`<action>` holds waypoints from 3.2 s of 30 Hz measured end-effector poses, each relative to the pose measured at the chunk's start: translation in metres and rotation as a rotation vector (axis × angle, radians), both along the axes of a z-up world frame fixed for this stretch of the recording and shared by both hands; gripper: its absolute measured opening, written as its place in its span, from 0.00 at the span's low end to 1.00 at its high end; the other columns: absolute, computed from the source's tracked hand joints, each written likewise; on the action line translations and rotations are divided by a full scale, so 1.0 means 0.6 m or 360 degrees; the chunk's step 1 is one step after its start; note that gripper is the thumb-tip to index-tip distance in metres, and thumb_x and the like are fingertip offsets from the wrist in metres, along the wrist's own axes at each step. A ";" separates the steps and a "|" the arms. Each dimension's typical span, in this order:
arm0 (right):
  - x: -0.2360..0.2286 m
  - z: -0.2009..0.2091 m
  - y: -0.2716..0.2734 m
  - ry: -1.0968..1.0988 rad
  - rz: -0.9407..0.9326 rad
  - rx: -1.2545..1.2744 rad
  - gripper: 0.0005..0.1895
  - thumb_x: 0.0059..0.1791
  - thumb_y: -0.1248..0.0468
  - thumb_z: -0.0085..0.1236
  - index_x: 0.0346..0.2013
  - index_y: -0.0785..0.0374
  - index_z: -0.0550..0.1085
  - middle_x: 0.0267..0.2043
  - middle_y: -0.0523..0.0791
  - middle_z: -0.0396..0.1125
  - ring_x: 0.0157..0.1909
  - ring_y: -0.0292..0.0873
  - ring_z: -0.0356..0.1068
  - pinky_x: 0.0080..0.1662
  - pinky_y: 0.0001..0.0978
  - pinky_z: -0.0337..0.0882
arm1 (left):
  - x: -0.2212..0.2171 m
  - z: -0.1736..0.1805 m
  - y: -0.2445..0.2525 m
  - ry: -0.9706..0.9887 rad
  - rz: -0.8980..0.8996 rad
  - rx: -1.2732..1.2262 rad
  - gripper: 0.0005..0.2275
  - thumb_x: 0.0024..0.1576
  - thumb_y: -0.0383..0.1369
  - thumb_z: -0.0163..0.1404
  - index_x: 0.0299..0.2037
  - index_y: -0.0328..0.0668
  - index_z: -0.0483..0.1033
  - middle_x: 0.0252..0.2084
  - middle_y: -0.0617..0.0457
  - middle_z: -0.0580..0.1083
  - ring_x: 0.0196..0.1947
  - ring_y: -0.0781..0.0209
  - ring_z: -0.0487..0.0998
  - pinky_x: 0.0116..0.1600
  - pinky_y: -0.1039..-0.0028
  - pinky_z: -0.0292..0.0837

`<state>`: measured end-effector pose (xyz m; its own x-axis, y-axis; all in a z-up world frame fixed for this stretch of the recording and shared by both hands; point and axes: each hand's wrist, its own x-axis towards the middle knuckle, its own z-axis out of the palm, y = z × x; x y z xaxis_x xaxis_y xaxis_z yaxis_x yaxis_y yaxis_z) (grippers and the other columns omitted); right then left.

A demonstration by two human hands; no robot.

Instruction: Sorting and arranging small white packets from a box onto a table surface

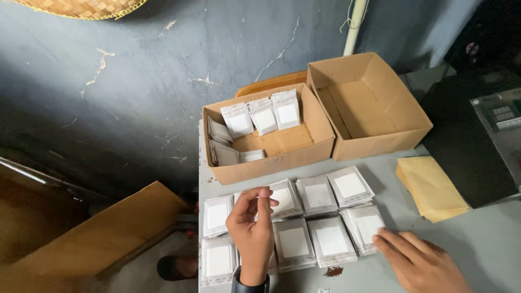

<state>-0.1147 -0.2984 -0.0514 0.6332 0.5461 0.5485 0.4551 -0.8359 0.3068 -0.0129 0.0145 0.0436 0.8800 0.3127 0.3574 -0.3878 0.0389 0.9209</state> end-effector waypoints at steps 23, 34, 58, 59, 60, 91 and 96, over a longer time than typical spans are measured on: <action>0.367 0.214 0.153 0.0464 0.0324 0.1081 0.23 0.41 0.78 0.37 0.47 0.67 0.72 0.67 0.52 0.62 0.57 0.50 0.67 0.60 0.40 0.69 | 0.043 -0.043 0.066 -0.0068 0.0670 -0.0831 0.12 0.69 0.34 0.38 0.37 0.39 0.71 0.20 0.60 0.53 0.20 0.72 0.51 0.26 0.78 0.47; 0.659 0.180 0.227 0.1383 -0.0972 0.1250 0.36 0.46 0.69 0.57 0.69 0.68 0.61 0.66 0.55 0.59 0.26 0.49 0.77 0.33 0.41 0.76 | 0.047 -0.044 0.050 -0.0100 0.0570 -0.0615 0.06 0.64 0.28 0.45 0.47 0.38 0.72 0.24 0.55 0.65 0.17 0.67 0.62 0.26 0.76 0.58; 0.331 0.294 0.237 0.1690 -0.0196 0.1997 0.09 0.50 0.72 0.62 0.43 0.67 0.84 0.43 0.48 0.80 0.39 0.43 0.73 0.39 0.34 0.75 | 0.027 -0.015 0.023 0.0189 -0.0150 -0.0021 0.21 0.54 0.38 0.58 0.57 0.44 0.74 0.50 0.53 0.80 0.38 0.66 0.80 0.37 0.79 0.72; 0.324 0.267 0.233 0.1564 0.0069 0.1969 0.08 0.48 0.70 0.63 0.41 0.67 0.85 0.41 0.46 0.81 0.40 0.38 0.74 0.42 0.28 0.73 | 0.029 -0.022 0.022 0.0199 -0.0283 -0.0077 0.17 0.55 0.37 0.58 0.53 0.41 0.77 0.43 0.53 0.81 0.35 0.66 0.80 0.37 0.79 0.72; 0.317 0.240 0.229 0.1431 0.0329 0.1934 0.08 0.47 0.68 0.63 0.38 0.67 0.86 0.39 0.44 0.82 0.40 0.34 0.76 0.45 0.23 0.72 | 0.031 -0.029 0.022 0.0209 -0.0417 -0.0131 0.14 0.56 0.36 0.59 0.48 0.38 0.80 0.36 0.53 0.82 0.33 0.66 0.81 0.36 0.78 0.72; 0.241 0.173 0.217 0.2137 0.0106 0.2230 0.18 0.44 0.73 0.67 0.49 0.68 0.84 0.48 0.47 0.86 0.46 0.39 0.81 0.49 0.32 0.79 | 0.028 -0.061 0.016 0.0332 -0.0471 -0.0244 0.07 0.51 0.28 0.65 0.36 0.32 0.84 0.27 0.49 0.81 0.26 0.66 0.76 0.34 0.75 0.74; 0.233 0.186 0.216 0.2097 0.0171 0.2019 0.17 0.42 0.67 0.70 0.47 0.62 0.85 0.46 0.42 0.87 0.45 0.33 0.82 0.51 0.27 0.81 | 0.022 -0.034 0.021 0.0245 -0.0526 0.0018 0.09 0.53 0.32 0.64 0.37 0.33 0.83 0.29 0.53 0.81 0.28 0.69 0.76 0.34 0.77 0.74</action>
<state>0.0251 -0.1688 0.0601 0.9386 0.3092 -0.1529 -0.0909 -0.2060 -0.9743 0.0004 0.0271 0.0232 0.9767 -0.0011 0.2144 -0.2125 0.1283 0.9687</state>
